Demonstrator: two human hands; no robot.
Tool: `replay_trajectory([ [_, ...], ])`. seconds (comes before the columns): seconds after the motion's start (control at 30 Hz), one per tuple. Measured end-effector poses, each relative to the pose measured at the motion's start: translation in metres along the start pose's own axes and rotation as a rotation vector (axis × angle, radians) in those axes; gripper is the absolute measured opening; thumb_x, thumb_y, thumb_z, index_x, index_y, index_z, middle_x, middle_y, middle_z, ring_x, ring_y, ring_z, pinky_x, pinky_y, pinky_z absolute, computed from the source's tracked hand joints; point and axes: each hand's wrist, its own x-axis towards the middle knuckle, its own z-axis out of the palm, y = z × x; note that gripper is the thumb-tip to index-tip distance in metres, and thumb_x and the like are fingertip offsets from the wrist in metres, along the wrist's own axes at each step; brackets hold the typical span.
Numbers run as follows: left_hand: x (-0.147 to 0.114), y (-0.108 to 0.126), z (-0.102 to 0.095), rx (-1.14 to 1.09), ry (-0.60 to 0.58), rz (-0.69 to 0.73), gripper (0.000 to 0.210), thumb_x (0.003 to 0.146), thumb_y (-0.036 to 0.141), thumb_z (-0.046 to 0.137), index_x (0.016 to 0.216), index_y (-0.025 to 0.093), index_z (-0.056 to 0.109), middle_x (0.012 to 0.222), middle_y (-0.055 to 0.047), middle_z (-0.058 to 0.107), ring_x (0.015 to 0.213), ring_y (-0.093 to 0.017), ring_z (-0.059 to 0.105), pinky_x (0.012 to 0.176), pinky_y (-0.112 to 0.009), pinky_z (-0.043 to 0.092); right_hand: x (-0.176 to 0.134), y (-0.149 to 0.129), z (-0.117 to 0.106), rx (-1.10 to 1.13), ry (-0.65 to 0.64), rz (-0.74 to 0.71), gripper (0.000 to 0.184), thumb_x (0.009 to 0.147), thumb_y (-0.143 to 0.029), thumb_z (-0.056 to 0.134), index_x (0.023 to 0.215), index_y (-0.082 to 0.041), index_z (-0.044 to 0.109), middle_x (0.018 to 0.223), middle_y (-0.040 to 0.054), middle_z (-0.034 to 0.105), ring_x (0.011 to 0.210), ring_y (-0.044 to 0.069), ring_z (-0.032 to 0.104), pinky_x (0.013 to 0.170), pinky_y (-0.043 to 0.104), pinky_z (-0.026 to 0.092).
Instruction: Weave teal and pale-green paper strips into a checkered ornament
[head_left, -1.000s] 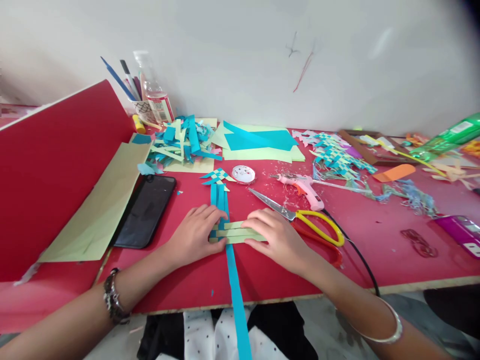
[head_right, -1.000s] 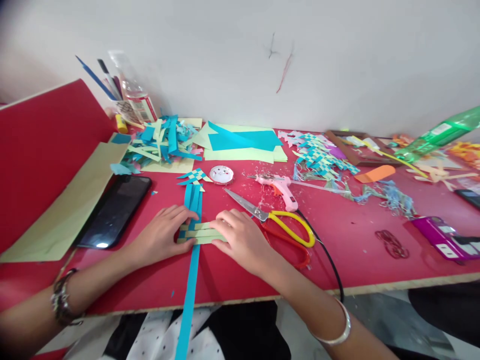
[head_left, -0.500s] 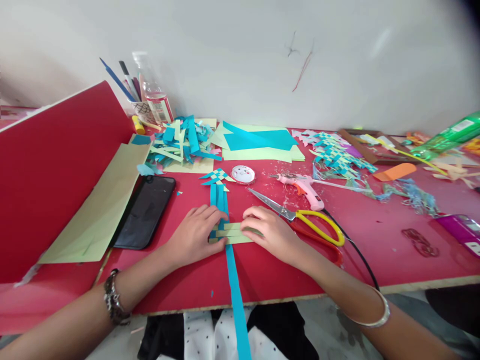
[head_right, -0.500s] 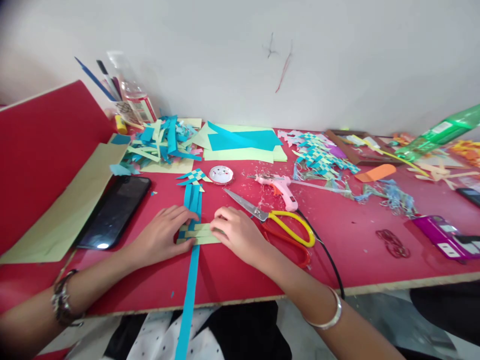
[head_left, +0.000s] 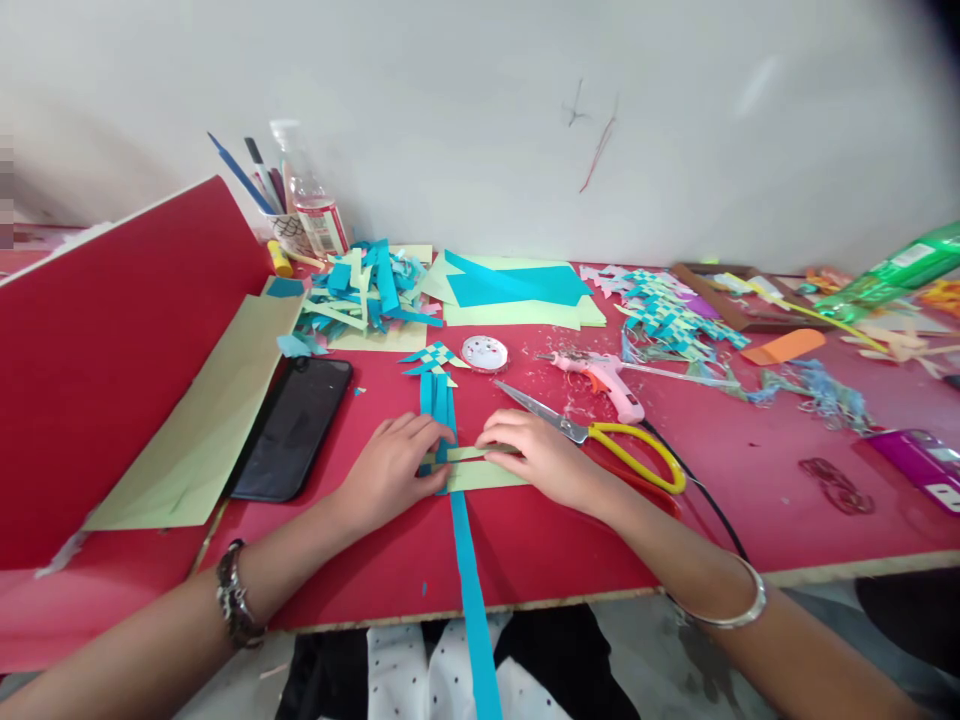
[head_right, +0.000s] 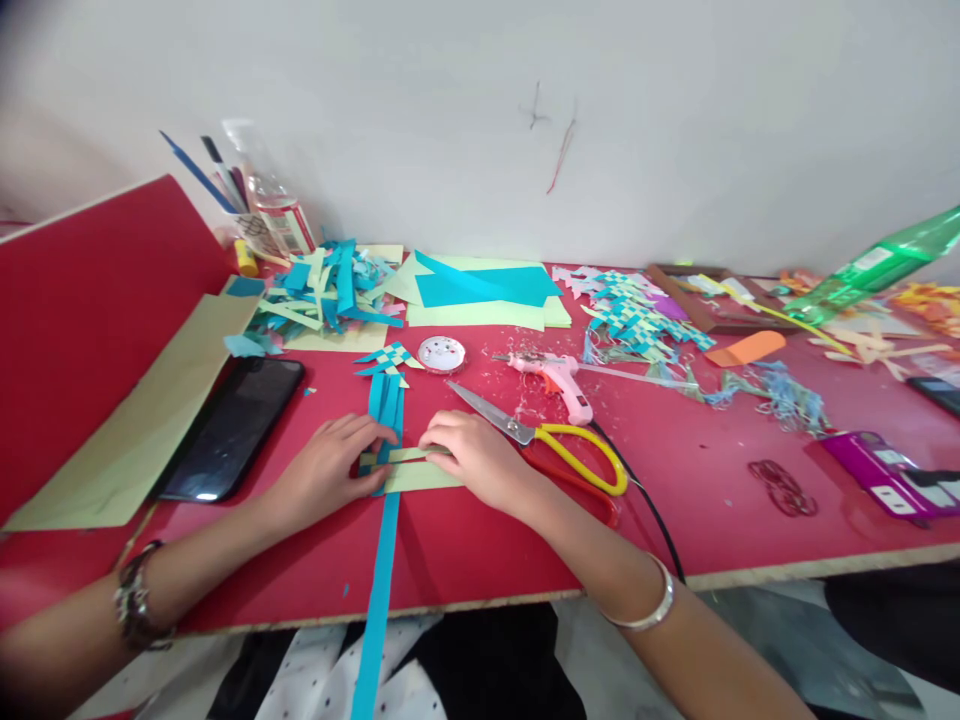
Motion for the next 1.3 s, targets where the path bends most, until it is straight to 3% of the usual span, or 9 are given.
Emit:
replay_trajectory([
  [0.37, 0.001, 0.002, -0.001, -0.007, 0.01, -0.009, 0.019, 0.074, 0.019, 0.053, 0.093, 0.02, 0.053, 0.082, -0.001, 0.056, 0.081, -0.018, 0.051, 0.072, -0.03, 0.039, 0.003, 0.012, -0.004, 0.065, -0.049, -0.038, 0.013, 0.078, -0.019, 0.056, 0.09, -0.016, 0.061, 0.089, 0.0051, 0.058, 0.077, 0.013, 0.055, 0.069, 0.024, 0.043],
  [0.6, 0.001, 0.0, 0.001, -0.006, 0.015, 0.001, 0.018, 0.075, 0.02, 0.052, 0.093, 0.02, 0.053, 0.083, -0.002, 0.056, 0.08, -0.018, 0.05, 0.071, -0.029, 0.038, 0.002, 0.018, -0.001, 0.101, -0.03, -0.066, 0.014, 0.08, -0.019, 0.054, 0.09, -0.015, 0.063, 0.09, 0.0057, 0.059, 0.082, 0.014, 0.056, 0.074, 0.025, 0.042],
  [0.9, 0.002, 0.002, -0.001, -0.014, 0.012, -0.014, 0.016, 0.074, 0.021, 0.052, 0.09, 0.02, 0.054, 0.081, -0.001, 0.056, 0.078, -0.018, 0.05, 0.071, -0.029, 0.038, 0.008, 0.021, -0.012, 0.15, -0.101, -0.087, 0.015, 0.081, -0.02, 0.053, 0.088, -0.015, 0.065, 0.087, 0.0049, 0.061, 0.077, 0.011, 0.056, 0.071, 0.022, 0.042],
  [1.1, 0.002, 0.001, 0.0, -0.023, 0.012, -0.01, 0.016, 0.075, 0.021, 0.053, 0.091, 0.02, 0.054, 0.081, -0.001, 0.056, 0.078, -0.018, 0.05, 0.07, -0.028, 0.038, 0.01, 0.022, -0.008, -0.127, 0.0, -0.147, 0.016, 0.083, -0.016, 0.048, 0.083, -0.015, 0.065, 0.084, 0.005, 0.061, 0.079, 0.013, 0.055, 0.075, 0.027, 0.038],
  [1.3, 0.001, 0.001, 0.0, 0.007, 0.027, 0.003, 0.018, 0.077, 0.025, 0.053, 0.094, 0.019, 0.053, 0.081, -0.001, 0.056, 0.078, -0.018, 0.051, 0.069, -0.029, 0.039, 0.02, 0.004, -0.018, -0.363, 0.038, -0.25, 0.016, 0.085, -0.02, 0.048, 0.08, -0.017, 0.062, 0.081, 0.0026, 0.061, 0.079, 0.013, 0.054, 0.081, 0.031, 0.032],
])
